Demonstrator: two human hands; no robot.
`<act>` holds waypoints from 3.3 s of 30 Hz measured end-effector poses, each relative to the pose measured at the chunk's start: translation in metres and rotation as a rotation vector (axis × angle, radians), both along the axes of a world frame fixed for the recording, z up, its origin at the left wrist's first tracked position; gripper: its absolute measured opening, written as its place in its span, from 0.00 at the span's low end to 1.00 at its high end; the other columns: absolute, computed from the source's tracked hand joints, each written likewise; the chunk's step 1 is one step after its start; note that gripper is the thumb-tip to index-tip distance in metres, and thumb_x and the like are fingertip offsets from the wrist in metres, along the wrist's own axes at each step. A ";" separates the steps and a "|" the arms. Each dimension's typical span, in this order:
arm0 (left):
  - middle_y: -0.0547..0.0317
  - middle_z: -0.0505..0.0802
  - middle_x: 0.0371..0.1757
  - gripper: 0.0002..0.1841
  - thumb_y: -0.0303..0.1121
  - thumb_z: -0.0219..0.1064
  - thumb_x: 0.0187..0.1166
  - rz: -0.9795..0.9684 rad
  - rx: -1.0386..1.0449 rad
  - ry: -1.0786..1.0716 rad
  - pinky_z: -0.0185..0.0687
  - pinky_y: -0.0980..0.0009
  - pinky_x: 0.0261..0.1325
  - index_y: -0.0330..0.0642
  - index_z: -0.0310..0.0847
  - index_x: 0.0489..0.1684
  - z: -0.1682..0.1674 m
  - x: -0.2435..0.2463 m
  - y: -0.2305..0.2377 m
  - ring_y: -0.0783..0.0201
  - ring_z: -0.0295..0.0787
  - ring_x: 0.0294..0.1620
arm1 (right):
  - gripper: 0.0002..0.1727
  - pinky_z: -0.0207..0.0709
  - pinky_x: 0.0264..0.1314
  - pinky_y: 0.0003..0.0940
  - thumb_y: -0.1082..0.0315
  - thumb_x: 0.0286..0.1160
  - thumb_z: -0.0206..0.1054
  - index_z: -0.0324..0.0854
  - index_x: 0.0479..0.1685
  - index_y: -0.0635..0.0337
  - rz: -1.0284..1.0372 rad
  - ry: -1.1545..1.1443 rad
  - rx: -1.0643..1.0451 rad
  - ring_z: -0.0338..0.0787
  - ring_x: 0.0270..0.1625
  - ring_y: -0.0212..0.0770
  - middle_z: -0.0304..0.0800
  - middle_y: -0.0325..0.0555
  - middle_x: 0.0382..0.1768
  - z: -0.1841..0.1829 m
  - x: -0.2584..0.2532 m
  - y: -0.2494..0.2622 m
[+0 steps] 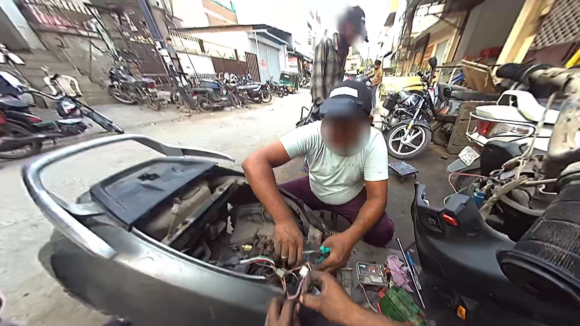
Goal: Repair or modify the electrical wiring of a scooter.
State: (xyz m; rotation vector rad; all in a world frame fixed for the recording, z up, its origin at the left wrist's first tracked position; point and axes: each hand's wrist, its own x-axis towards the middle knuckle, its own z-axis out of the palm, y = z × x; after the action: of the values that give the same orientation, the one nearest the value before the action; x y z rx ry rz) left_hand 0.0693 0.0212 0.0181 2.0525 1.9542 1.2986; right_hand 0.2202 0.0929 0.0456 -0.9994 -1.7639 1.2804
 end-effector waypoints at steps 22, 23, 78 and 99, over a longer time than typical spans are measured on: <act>0.38 0.84 0.44 0.13 0.29 0.58 0.82 0.075 0.029 -0.172 0.84 0.56 0.52 0.28 0.85 0.39 -0.001 0.011 -0.001 0.46 0.85 0.46 | 0.14 0.83 0.51 0.33 0.59 0.75 0.74 0.86 0.50 0.60 -0.014 0.076 -0.068 0.88 0.47 0.34 0.90 0.43 0.46 -0.002 0.008 -0.014; 0.39 0.84 0.44 0.13 0.30 0.56 0.83 0.090 0.030 -0.175 0.83 0.56 0.52 0.29 0.84 0.39 0.000 0.011 0.000 0.46 0.84 0.46 | 0.14 0.83 0.48 0.33 0.59 0.76 0.73 0.85 0.51 0.59 -0.025 0.067 -0.097 0.88 0.45 0.34 0.90 0.42 0.46 -0.004 0.010 -0.017; 0.50 0.89 0.70 0.17 0.24 0.62 0.79 0.075 0.093 0.085 0.91 0.53 0.35 0.49 0.92 0.60 0.004 0.012 0.025 0.49 0.96 0.47 | 0.09 0.84 0.53 0.35 0.55 0.77 0.71 0.91 0.43 0.47 -0.210 -0.268 0.109 0.90 0.45 0.29 0.93 0.32 0.42 0.012 0.005 0.003; 0.51 0.91 0.40 0.18 0.45 0.63 0.81 0.253 -0.014 0.049 0.84 0.59 0.24 0.41 0.94 0.47 0.004 0.017 -0.014 0.57 0.90 0.28 | 0.17 0.87 0.36 0.32 0.54 0.84 0.67 0.82 0.54 0.59 0.008 0.052 -0.278 0.92 0.35 0.37 0.92 0.45 0.44 -0.001 -0.001 -0.006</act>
State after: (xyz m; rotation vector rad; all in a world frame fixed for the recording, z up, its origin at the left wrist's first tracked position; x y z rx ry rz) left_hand 0.0862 0.0067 0.0221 1.8974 2.2991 1.2805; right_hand 0.2194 0.0868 0.0442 -1.1007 -1.5803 1.5737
